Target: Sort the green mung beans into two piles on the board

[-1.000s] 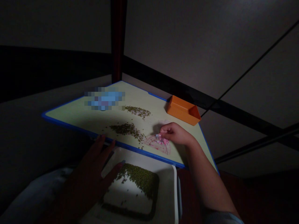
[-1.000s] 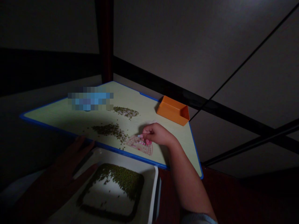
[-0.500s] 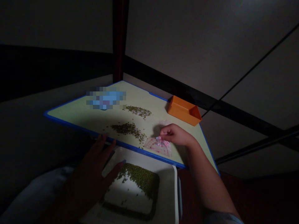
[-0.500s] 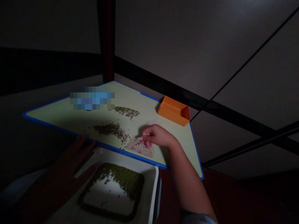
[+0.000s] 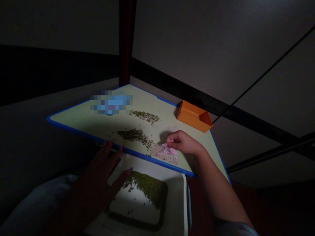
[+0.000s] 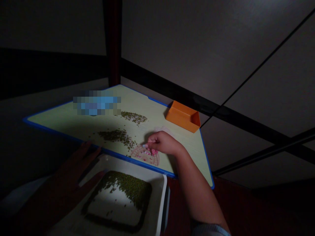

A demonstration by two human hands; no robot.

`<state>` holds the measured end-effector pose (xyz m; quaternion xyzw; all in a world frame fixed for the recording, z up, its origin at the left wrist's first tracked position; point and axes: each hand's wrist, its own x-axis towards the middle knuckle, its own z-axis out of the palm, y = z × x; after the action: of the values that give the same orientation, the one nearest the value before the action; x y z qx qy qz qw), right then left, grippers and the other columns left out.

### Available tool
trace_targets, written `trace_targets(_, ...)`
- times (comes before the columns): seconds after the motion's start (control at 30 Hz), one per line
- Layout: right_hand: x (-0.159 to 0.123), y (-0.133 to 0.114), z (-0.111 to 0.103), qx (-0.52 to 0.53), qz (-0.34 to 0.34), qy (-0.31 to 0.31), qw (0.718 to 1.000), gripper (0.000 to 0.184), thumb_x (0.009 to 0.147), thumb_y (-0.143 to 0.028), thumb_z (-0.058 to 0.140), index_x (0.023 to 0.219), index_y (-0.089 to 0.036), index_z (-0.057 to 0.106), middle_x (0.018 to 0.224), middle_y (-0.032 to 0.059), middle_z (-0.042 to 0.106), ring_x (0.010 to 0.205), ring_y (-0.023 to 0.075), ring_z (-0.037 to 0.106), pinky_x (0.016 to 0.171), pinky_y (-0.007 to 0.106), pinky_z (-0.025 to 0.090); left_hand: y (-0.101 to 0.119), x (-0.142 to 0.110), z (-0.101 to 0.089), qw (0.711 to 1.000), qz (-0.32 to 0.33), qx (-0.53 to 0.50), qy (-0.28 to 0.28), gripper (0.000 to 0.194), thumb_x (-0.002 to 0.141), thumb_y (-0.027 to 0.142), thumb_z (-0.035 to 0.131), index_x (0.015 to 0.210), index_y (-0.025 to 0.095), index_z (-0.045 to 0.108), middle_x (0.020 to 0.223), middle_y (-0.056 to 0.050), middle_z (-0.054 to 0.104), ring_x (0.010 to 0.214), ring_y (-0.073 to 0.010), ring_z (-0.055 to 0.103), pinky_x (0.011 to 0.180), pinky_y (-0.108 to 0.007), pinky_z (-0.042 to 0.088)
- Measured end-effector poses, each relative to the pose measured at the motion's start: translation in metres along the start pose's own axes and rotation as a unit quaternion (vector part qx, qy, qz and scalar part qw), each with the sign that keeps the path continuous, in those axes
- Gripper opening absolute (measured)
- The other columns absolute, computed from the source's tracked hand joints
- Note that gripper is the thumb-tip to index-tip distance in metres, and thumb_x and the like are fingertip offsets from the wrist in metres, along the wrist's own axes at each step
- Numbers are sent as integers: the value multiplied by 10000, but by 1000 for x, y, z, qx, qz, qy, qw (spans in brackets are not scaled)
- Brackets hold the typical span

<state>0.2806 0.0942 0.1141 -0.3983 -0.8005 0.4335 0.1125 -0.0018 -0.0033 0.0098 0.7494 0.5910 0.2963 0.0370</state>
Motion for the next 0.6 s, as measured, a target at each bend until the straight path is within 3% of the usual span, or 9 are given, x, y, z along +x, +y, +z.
trace_targets(0.2,0,-1,2,26,0,-16,1000,275,848,-355,588,660,-157,553,560,-22,584,513,89,518,528,219,390,-1,0,1,1000,1,15,11,678,846,613,328,1335,167,474,1538,-140,291,1402,-286,297,1068,-491,356)
trace_targets(0.6,0,-3,2,27,11,8,1000,270,832,-340,589,641,-152,558,542,-17,584,497,87,521,519,213,400,1,0,0,1000,1,10,13,674,841,612,336,1327,169,485,1534,-141,299,1396,-290,308,1059,-497,366)
